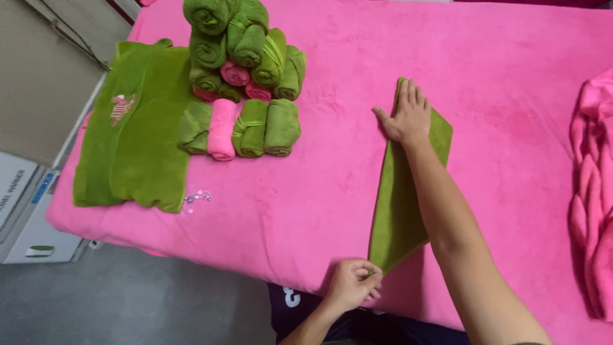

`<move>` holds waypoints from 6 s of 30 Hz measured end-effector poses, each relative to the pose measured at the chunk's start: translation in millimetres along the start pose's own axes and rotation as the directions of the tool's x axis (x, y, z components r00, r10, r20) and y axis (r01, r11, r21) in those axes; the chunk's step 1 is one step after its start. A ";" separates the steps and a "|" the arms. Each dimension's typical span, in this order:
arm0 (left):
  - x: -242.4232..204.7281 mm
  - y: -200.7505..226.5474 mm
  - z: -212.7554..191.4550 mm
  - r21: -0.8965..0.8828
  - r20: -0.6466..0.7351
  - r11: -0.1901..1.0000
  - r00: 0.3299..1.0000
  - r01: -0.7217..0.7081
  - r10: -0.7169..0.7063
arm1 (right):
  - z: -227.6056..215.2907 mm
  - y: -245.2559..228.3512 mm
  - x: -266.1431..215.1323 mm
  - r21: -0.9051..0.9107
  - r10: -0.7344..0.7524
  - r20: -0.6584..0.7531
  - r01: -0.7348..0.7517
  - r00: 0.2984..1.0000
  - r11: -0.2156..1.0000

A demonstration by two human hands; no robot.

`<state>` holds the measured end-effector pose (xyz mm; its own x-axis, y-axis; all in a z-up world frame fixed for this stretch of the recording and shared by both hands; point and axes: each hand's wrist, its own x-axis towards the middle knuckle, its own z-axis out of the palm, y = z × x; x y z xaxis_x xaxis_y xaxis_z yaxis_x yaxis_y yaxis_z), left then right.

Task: Rolling and folding towels into specific shapes on a treatment table.

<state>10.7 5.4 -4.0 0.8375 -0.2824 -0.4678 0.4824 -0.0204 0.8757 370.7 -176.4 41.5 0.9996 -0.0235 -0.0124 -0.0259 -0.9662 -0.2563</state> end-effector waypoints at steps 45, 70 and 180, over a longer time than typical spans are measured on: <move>200.1 108.4 34.8 0.724 -0.281 0.632 0.718 -0.276 0.636 | 29.8 83.4 -278.1 0.678 0.214 -0.502 0.228 0.838 0.698; 168.8 94.2 70.2 0.949 0.091 0.178 0.766 -0.260 0.636 | 17.5 64.8 -296.3 0.314 -0.136 -0.335 0.246 0.933 0.917; 186.1 76.9 30.3 0.563 0.441 0.119 0.419 -0.818 0.794 | 32.5 113.5 -229.1 0.673 0.032 -0.402 0.271 0.915 0.688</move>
<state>195.8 -77.8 -20.1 0.6203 -0.5574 0.5518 -0.7723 -0.3113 0.5538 138.6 -272.3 -16.2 0.9162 -0.1559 0.3691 0.2494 -0.4991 -0.8299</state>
